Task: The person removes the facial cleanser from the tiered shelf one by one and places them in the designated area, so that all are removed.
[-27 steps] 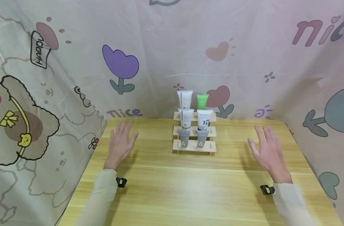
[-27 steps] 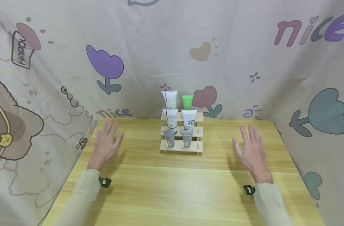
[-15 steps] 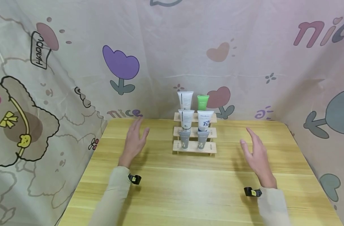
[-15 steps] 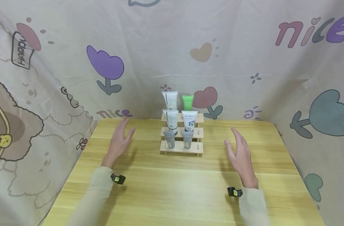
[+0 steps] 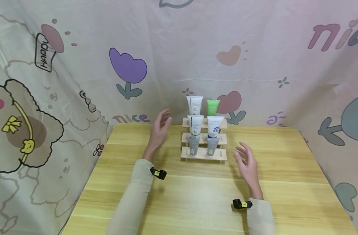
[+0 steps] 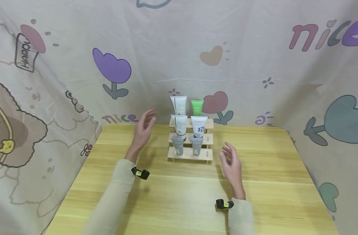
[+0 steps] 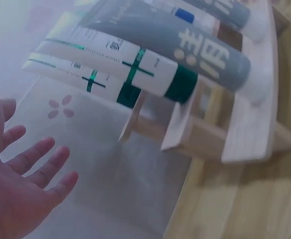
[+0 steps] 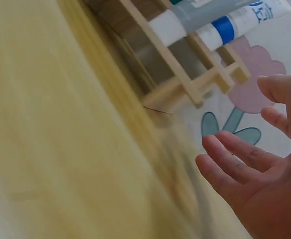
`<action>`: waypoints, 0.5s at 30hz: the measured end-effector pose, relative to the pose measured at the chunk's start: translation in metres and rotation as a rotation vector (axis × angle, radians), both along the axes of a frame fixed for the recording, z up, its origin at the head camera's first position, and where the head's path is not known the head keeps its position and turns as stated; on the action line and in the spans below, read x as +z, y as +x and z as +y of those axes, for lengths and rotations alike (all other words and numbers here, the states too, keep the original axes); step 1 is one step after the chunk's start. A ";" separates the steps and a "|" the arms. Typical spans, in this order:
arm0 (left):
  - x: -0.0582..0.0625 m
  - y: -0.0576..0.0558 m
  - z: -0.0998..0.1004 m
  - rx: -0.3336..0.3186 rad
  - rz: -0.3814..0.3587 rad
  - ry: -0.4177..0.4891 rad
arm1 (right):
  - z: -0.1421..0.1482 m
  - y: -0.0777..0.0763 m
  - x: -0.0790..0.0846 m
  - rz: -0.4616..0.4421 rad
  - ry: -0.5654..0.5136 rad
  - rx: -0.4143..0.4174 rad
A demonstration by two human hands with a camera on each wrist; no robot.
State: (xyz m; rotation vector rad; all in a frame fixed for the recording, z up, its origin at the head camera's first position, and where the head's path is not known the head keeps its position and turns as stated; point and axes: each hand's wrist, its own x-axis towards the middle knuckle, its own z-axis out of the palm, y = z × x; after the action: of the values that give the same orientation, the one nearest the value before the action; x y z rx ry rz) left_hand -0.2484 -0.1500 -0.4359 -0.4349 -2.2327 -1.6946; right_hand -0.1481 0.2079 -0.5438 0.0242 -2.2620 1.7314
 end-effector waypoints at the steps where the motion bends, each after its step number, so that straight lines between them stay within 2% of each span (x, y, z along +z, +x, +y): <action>1: 0.001 -0.003 0.003 -0.007 -0.008 0.019 | -0.003 -0.001 -0.002 -0.004 -0.030 0.009; 4: 0.004 -0.009 0.013 -0.021 -0.040 0.065 | -0.010 -0.003 -0.009 -0.011 -0.107 0.052; 5: 0.000 -0.014 0.015 -0.030 -0.045 0.077 | -0.012 -0.004 -0.010 -0.013 -0.135 0.066; 9: 0.004 -0.024 0.026 -0.082 -0.071 0.129 | -0.018 -0.005 -0.021 -0.055 -0.209 0.095; 15: 0.006 -0.038 0.038 -0.146 -0.123 0.179 | -0.025 -0.006 -0.030 -0.087 -0.215 0.074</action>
State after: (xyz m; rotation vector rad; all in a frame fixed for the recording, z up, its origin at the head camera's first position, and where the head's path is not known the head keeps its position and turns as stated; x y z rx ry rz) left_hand -0.2866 -0.1117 -0.4301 -0.4713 -2.1530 -2.0275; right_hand -0.1541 0.1828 -0.5740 -0.0134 -2.1451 2.0430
